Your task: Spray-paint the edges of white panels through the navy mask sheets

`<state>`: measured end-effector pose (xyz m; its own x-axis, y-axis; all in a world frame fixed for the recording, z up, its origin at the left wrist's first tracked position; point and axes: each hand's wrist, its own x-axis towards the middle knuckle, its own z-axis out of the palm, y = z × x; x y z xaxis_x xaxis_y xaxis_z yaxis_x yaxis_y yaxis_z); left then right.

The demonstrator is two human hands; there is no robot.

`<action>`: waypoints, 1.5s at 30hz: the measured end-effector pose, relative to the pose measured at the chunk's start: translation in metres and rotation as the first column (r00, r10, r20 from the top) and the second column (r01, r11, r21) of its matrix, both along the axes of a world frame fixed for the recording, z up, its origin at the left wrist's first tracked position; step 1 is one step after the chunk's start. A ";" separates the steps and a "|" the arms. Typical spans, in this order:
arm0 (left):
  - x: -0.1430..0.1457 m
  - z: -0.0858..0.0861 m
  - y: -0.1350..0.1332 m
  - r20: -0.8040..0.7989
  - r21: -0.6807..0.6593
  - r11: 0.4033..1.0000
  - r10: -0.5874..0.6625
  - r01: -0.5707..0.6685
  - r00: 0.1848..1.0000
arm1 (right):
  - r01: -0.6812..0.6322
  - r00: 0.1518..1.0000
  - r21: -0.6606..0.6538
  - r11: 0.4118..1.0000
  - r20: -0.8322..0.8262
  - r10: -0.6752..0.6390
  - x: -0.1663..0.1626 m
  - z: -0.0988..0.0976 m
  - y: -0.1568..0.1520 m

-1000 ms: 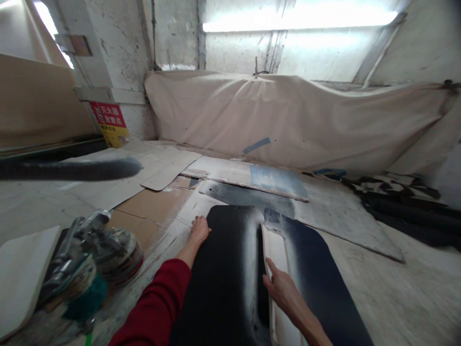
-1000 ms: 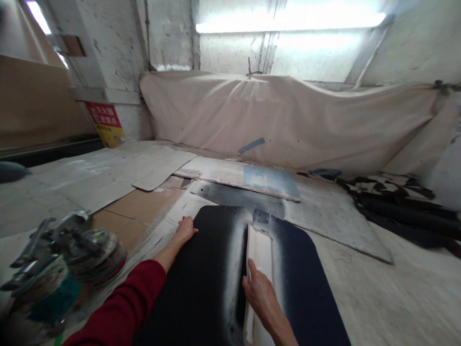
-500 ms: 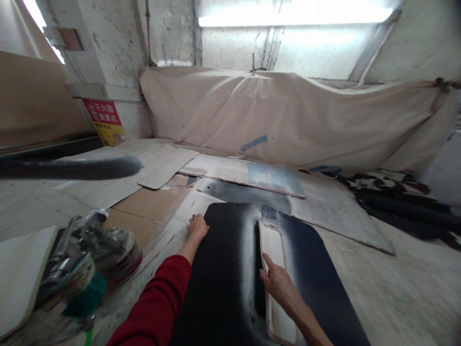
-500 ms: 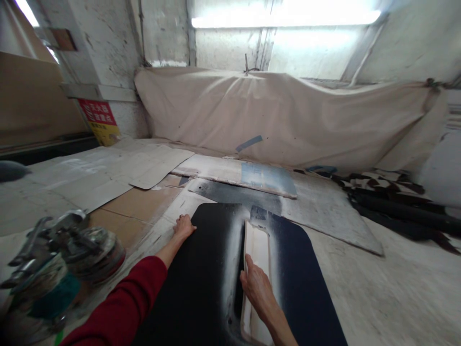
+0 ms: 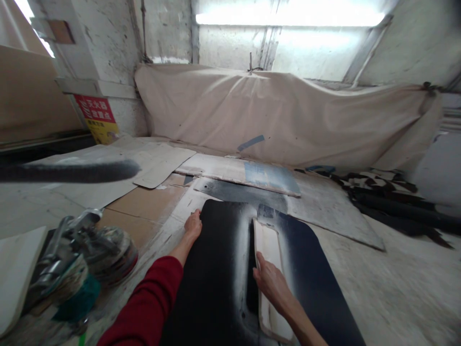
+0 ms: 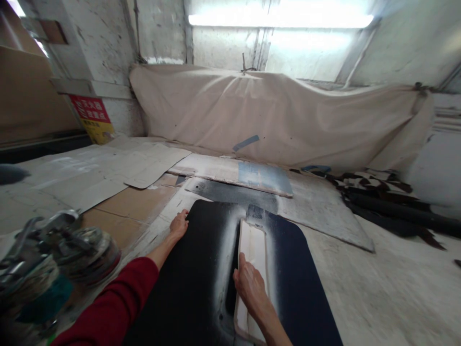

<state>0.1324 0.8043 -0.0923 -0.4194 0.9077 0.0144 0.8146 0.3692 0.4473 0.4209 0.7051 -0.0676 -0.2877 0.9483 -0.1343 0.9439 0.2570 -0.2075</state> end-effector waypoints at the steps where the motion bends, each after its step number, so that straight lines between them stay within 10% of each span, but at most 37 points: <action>1: -0.001 -0.003 0.000 0.007 0.011 1.000 -0.004 0.004 1.000 | 0.015 1.000 -0.010 1.000 0.016 -0.014 -0.003 0.001 -0.001; 45: -0.031 -0.020 0.000 0.104 0.048 0.970 -0.242 0.239 0.965 | -0.050 0.999 0.059 0.997 -0.017 0.051 -0.003 -0.009 -0.013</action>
